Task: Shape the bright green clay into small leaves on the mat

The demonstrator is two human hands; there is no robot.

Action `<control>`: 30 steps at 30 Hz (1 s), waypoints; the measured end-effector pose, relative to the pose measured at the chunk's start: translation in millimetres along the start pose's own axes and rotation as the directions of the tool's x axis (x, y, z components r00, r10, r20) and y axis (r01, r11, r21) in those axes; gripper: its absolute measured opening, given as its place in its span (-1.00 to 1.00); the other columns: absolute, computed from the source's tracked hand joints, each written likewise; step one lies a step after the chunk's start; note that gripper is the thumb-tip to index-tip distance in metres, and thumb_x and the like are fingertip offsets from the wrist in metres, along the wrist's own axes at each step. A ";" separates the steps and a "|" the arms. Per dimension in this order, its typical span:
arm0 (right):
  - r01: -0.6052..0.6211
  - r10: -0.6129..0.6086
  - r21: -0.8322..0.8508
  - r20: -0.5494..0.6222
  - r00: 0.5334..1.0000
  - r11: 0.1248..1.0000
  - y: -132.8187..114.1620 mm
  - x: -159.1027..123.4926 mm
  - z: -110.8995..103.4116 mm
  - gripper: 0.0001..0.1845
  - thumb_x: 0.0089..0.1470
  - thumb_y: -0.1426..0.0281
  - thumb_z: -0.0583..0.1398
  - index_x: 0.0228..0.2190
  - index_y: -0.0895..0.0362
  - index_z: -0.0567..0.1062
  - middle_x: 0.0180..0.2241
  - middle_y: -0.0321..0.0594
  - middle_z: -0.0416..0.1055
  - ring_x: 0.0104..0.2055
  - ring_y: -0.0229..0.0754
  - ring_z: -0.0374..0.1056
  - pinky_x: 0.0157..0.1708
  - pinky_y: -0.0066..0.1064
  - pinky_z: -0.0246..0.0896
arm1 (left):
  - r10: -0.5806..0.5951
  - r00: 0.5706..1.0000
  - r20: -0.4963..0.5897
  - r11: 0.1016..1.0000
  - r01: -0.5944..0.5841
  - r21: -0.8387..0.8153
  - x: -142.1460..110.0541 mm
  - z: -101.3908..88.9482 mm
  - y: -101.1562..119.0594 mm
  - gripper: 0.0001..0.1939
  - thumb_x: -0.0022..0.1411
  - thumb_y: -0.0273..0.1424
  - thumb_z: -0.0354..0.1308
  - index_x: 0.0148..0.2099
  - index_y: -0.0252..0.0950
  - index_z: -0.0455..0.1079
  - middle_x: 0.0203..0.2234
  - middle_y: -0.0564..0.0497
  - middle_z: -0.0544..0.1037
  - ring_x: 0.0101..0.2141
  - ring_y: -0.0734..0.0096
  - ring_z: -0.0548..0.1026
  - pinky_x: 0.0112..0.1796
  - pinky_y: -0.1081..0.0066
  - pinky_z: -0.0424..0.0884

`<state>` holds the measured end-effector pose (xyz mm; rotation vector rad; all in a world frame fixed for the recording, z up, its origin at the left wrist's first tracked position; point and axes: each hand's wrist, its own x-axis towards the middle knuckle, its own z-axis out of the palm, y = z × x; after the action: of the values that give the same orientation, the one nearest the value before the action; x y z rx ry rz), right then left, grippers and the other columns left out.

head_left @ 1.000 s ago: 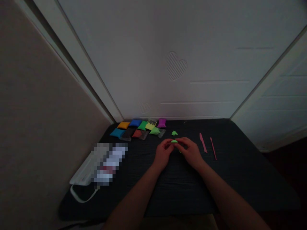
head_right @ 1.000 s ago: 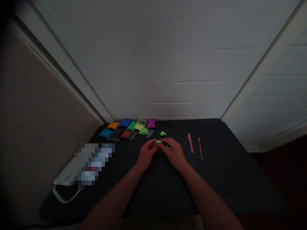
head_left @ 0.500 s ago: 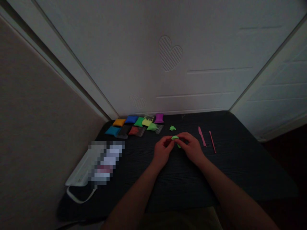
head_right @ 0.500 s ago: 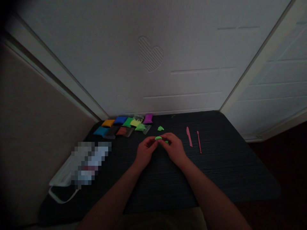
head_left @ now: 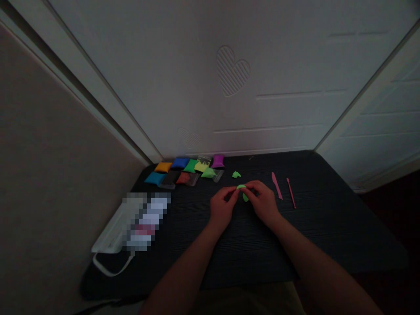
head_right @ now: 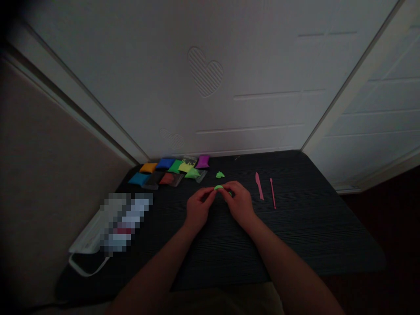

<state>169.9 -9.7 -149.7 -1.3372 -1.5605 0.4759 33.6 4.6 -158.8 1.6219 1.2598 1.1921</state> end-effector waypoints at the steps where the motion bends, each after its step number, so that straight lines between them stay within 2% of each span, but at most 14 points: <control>1: 0.000 0.000 -0.007 -0.009 1.000 1.000 0.2 -0.4 0.5 -0.88 -0.02 0.35 0.13 -0.41 0.09 0.46 -0.39 -0.25 0.39 -0.33 -0.22 0.31 -0.34 -0.38 0.20 | 0.008 1.000 -0.001 1.000 -0.008 0.012 -0.7 0.3 0.4 -0.79 0.06 -0.29 0.08 -0.28 -0.27 0.42 -0.39 0.03 0.50 -0.36 0.43 0.43 -0.30 0.42 0.33; 5: 0.020 -0.021 -0.021 -0.018 1.000 1.000 0.5 -0.9 0.7 -0.89 -0.01 0.38 0.12 -0.41 0.10 0.44 -0.38 -0.23 0.38 -0.30 -0.21 0.30 -0.29 -0.37 0.20 | 0.015 1.000 -0.013 1.000 -0.016 -0.018 -2.0 1.2 -1.5 -0.80 0.05 -0.30 0.09 -0.29 -0.28 0.40 -0.39 0.01 0.47 -0.35 0.43 0.42 -0.28 0.41 0.33; 7: 0.044 -0.044 -0.019 0.003 0.999 0.999 0.1 -0.6 -0.2 -0.89 -0.01 0.40 0.12 -0.39 0.11 0.44 -0.37 -0.22 0.38 -0.29 -0.22 0.30 -0.28 -0.38 0.20 | 0.007 1.000 -0.011 0.998 -0.008 -0.060 -1.6 1.1 -3.4 -0.76 0.04 -0.30 0.11 -0.22 -0.28 0.36 -0.34 -0.01 0.46 -0.32 0.42 0.42 -0.27 0.41 0.34; 10: 0.068 -0.068 -0.007 0.037 0.997 0.998 -0.8 -0.2 -1.3 -0.90 -0.01 0.41 0.13 -0.39 0.09 0.45 -0.37 -0.24 0.39 -0.28 -0.23 0.30 -0.28 -0.39 0.21 | 0.004 0.999 0.042 0.995 0.000 -0.099 -0.2 0.2 -4.8 -0.68 0.06 -0.31 0.10 -0.10 -0.26 0.31 -0.26 -0.03 0.45 -0.26 0.41 0.43 -0.24 0.41 0.35; 13: 0.081 -0.081 -0.005 0.045 0.996 0.997 -1.3 -0.5 -1.0 -0.88 0.00 0.41 0.12 -0.37 0.08 0.45 -0.35 -0.23 0.39 -0.27 -0.22 0.31 -0.28 -0.38 0.22 | 0.027 0.995 0.094 0.994 -0.017 -0.103 0.9 -1.5 -3.7 -0.76 0.09 -0.32 0.07 -0.16 -0.23 0.38 -0.26 -0.01 0.47 -0.24 0.41 0.42 -0.20 0.39 0.33; 18: 0.092 -0.089 -0.042 0.052 0.995 0.995 0.2 -2.3 1.8 -0.85 0.01 0.41 0.10 -0.34 0.08 0.44 -0.33 -0.21 0.39 -0.24 -0.19 0.30 -0.23 -0.32 0.22 | 0.048 0.998 0.047 0.997 -0.045 -0.058 1.0 -3.5 -1.5 -0.78 0.09 -0.33 0.07 -0.19 -0.24 0.39 -0.27 -0.01 0.46 -0.26 0.41 0.42 -0.24 0.39 0.35; 22: 0.092 -0.089 -0.047 0.064 0.994 0.995 1.8 -2.8 2.9 -0.84 0.01 0.42 0.09 -0.33 0.10 0.44 -0.32 -0.20 0.39 -0.23 -0.20 0.30 -0.21 -0.32 0.22 | 0.050 0.997 0.059 0.997 -0.046 -0.065 1.4 -4.3 -2.4 -0.74 0.08 -0.34 0.07 -0.15 -0.23 0.38 -0.25 -0.02 0.46 -0.26 0.41 0.43 -0.24 0.38 0.35; 30: 0.091 -0.086 -0.057 0.085 0.993 0.994 0.8 -2.3 3.4 -0.82 0.00 0.39 0.10 -0.30 0.07 0.45 -0.30 -0.19 0.39 -0.21 -0.17 0.30 -0.16 -0.27 0.21 | 0.052 0.999 0.012 0.996 -0.051 -0.066 1.5 -4.8 -2.1 -0.81 0.09 -0.36 0.06 -0.23 -0.26 0.41 -0.28 -0.01 0.46 -0.25 0.40 0.42 -0.21 0.37 0.34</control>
<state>167.2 -10.5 -152.8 -1.3020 -1.7073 0.4364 28.5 6.7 -159.0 1.6206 1.1640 1.2392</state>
